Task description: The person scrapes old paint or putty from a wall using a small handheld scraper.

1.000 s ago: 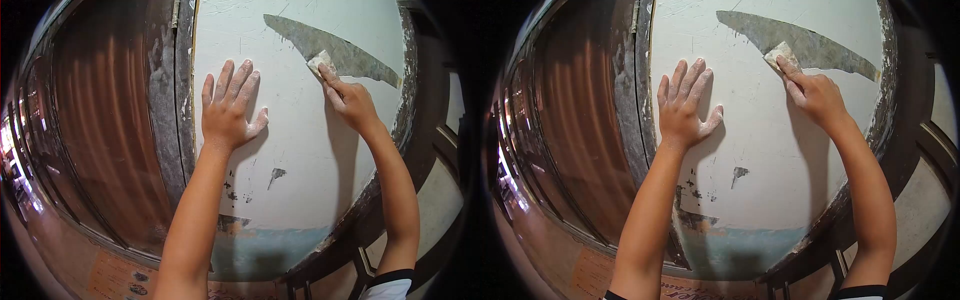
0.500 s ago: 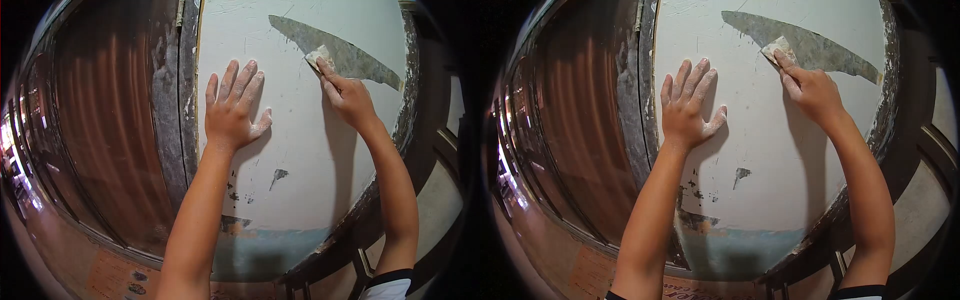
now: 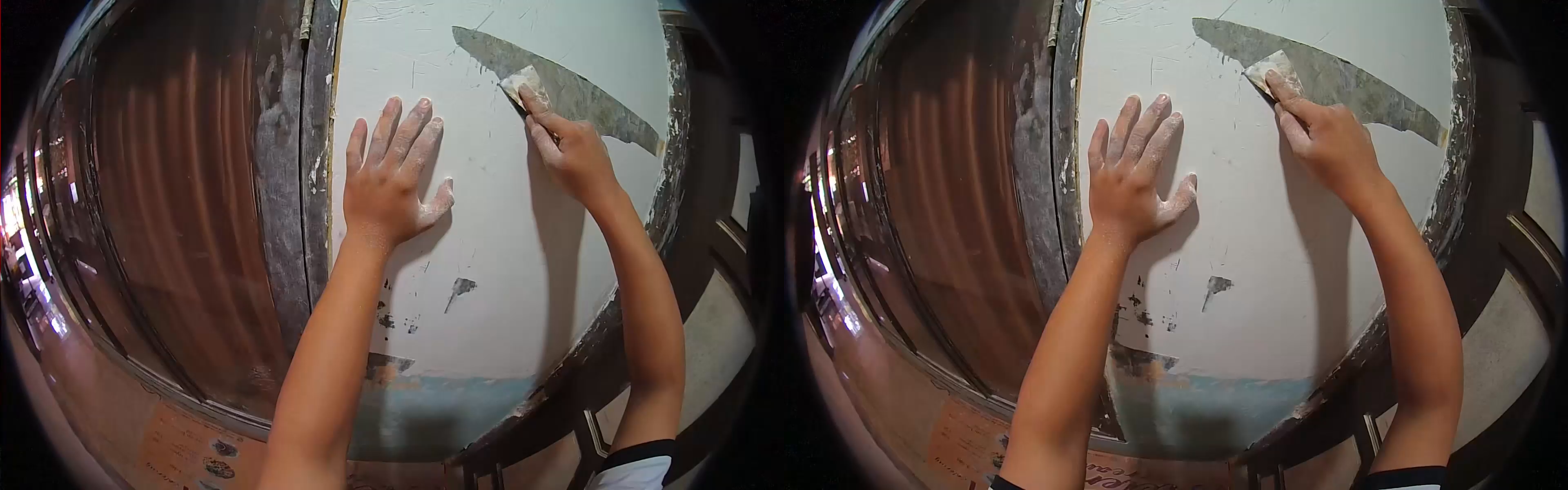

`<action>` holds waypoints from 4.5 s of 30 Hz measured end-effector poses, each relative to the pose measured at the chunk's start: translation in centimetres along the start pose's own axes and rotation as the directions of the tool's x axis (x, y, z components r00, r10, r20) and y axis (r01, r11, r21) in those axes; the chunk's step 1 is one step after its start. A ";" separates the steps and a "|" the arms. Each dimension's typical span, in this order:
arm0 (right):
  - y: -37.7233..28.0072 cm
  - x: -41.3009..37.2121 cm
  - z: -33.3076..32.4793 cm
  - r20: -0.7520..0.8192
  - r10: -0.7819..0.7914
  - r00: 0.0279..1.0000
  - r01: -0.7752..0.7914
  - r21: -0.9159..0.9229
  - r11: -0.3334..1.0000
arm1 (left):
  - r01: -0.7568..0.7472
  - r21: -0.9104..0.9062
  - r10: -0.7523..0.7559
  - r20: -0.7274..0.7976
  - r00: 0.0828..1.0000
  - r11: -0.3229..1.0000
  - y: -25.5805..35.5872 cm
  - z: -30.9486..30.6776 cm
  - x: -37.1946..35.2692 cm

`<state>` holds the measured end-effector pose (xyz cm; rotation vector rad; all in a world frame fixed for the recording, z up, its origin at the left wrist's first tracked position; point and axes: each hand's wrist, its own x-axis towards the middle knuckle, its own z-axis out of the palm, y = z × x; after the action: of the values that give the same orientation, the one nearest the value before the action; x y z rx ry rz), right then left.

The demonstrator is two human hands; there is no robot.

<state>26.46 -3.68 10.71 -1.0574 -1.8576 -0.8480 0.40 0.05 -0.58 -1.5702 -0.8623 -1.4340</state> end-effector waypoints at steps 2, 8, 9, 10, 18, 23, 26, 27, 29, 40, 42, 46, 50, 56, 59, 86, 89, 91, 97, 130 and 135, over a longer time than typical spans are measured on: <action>-0.2 0.2 0.0 -0.001 -0.010 1.000 0.010 -0.024 1.000 | -0.003 0.000 0.003 0.000 1.000 1.000 -0.1 0.0 -0.1; -0.1 0.9 0.2 -0.012 -0.070 0.997 0.069 -0.061 0.996 | 0.000 0.002 0.000 0.023 1.000 1.000 -0.1 0.0 -0.2; -0.3 1.0 0.1 -0.011 -0.071 0.997 0.070 -0.061 0.996 | 0.002 0.001 -0.002 0.023 1.000 1.000 -0.1 0.0 -0.2; -0.7 1.1 -0.2 -0.007 -0.056 0.998 0.056 -0.061 0.997 | 0.005 0.003 -0.005 0.026 1.000 1.000 -0.1 0.0 -0.1; -2.4 2.1 -0.9 0.044 -0.001 0.999 0.006 -0.095 0.996 | 0.015 -0.001 -0.015 0.042 0.999 1.000 0.0 -0.2 -0.1; -2.9 2.7 -0.8 0.034 -0.015 0.999 0.018 -0.093 0.996 | 0.010 -0.019 -0.010 0.025 1.000 1.000 0.0 -0.2 0.0; -2.5 3.2 -0.5 0.052 -0.009 0.999 0.016 -0.132 0.991 | 0.007 -0.009 -0.007 0.025 1.000 1.000 0.0 -0.2 0.0; -2.6 3.2 -0.4 0.053 -0.009 0.999 0.016 -0.131 0.991 | 0.005 -0.017 -0.005 0.016 1.000 1.000 0.0 -0.1 0.0; -2.8 3.4 -0.4 0.036 -0.017 0.999 0.020 -0.086 0.996 | 0.003 -0.002 -0.003 0.014 1.000 1.000 0.0 -0.2 0.0; -4.1 4.3 0.0 0.009 -0.025 1.000 0.026 -0.104 0.994 | 0.007 -0.006 -0.007 0.017 1.000 1.000 0.0 -0.1 0.0; -3.8 4.7 0.2 0.038 -0.008 0.999 0.012 -0.106 0.994 | 0.005 -0.017 -0.005 0.018 1.000 1.000 0.0 -0.2 0.0; -3.5 4.5 1.1 0.004 0.006 1.000 -0.006 -0.124 0.992 | 0.001 0.007 -0.001 0.030 1.000 1.000 0.0 -0.4 0.1; -4.1 4.1 0.9 0.016 -0.020 1.000 0.022 -0.092 0.996 | 0.001 0.026 -0.002 0.030 1.000 1.000 -0.1 -0.2 0.1; -5.3 -0.6 2.5 0.029 -0.093 0.995 0.085 0.212 0.973 | 0.139 -0.079 -0.132 0.086 0.988 0.987 1.7 -1.2 0.9; -7.9 -3.6 3.8 0.168 -0.161 0.973 0.083 0.395 0.915 | 0.284 -0.279 -0.259 0.122 0.958 0.917 4.2 -2.6 1.4; 6.2 2.9 1.8 -0.390 -0.227 0.893 0.143 -0.232 0.962 | 0.377 0.185 -0.389 0.036 0.920 0.908 5.0 -2.5 7.3; 6.5 2.9 2.0 -0.408 -0.227 0.884 0.150 -0.211 0.966 | 0.224 0.216 -0.225 -0.022 0.974 0.950 2.8 -1.9 6.9; 6.4 2.8 2.2 -0.410 -0.218 0.886 0.137 -0.218 0.966 | 0.268 0.179 -0.266 -0.036 0.963 0.947 3.1 -1.7 6.9; 6.5 2.8 2.4 -0.439 -0.218 0.872 0.130 -0.222 0.966 | 0.256 0.109 -0.252 -0.047 0.967 0.961 3.4 -1.6 8.4; 6.7 2.6 2.8 -0.506 -0.225 0.832 0.150 -0.186 0.971 | 0.363 0.019 -0.363 0.033 0.931 0.932 4.4 -1.6 9.4; 6.6 2.6 2.9 -0.491 -0.219 0.843 0.131 -0.206 0.970 | 0.324 0.084 -0.327 0.023 0.945 0.942 3.7 -1.5 9.8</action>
<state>30.62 2.43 12.79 -0.6683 -1.4566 -1.2734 4.26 -3.28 8.71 -1.4452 -1.2316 -1.5810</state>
